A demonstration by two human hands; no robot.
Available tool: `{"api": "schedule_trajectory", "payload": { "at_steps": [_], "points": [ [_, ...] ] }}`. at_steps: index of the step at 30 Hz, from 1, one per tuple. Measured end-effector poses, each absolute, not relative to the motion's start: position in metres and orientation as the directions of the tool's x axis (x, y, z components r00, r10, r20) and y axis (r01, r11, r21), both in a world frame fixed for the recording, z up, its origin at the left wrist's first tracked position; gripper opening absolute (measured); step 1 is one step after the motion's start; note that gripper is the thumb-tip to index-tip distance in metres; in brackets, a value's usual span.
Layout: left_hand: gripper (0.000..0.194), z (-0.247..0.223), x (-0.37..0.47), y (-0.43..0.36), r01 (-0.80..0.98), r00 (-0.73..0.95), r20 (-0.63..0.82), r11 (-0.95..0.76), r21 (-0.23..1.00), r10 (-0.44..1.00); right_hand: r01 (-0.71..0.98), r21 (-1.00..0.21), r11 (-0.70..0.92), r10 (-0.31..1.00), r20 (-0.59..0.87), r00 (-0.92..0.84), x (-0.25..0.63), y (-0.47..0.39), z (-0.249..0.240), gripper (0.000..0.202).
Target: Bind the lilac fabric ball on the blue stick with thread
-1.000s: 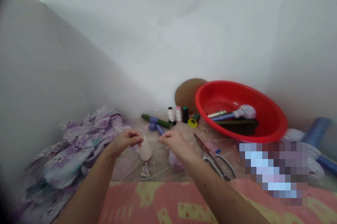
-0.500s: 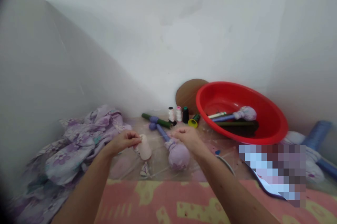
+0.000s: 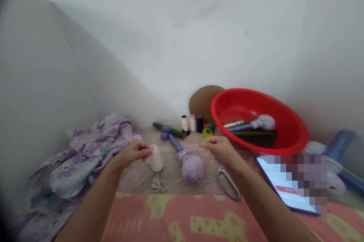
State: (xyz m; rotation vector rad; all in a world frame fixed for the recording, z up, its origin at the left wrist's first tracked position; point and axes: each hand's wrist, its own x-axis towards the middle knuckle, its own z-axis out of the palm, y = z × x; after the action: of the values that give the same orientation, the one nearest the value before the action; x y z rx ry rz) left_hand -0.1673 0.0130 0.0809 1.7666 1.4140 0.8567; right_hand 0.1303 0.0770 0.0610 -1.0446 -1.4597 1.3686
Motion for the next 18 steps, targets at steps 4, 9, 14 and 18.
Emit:
{"api": "schedule_trajectory", "payload": {
  "at_steps": [4, 9, 14, 18],
  "points": [
    [0.027, 0.085, -0.162, 0.011, 0.514, 0.201, 0.058, -0.155, 0.844, 0.978, 0.028, -0.999, 0.021, 0.956, 0.012, -0.294, 0.137, 0.075, 0.06, 0.024],
    [0.028, 0.086, -0.159, 0.01, 0.532, 0.217, 0.052, -0.163, 0.831, 0.975, 0.03, -0.999, 0.013, 0.957, 0.004, -0.29, 0.144, 0.077, 0.058, 0.021],
    [0.026, 0.082, -0.162, 0.011, 0.561, 0.224, 0.044, -0.166, 0.811, 0.974, 0.038, -0.999, 0.004, 0.958, -0.007, -0.288, 0.149, 0.074, 0.062, 0.021],
    [0.026, 0.078, -0.165, 0.013, 0.577, 0.216, 0.042, -0.162, 0.8, 0.975, 0.046, -0.999, 0.021, 0.962, 0.008, -0.272, 0.153, 0.074, 0.065, 0.022]
  ]
}}
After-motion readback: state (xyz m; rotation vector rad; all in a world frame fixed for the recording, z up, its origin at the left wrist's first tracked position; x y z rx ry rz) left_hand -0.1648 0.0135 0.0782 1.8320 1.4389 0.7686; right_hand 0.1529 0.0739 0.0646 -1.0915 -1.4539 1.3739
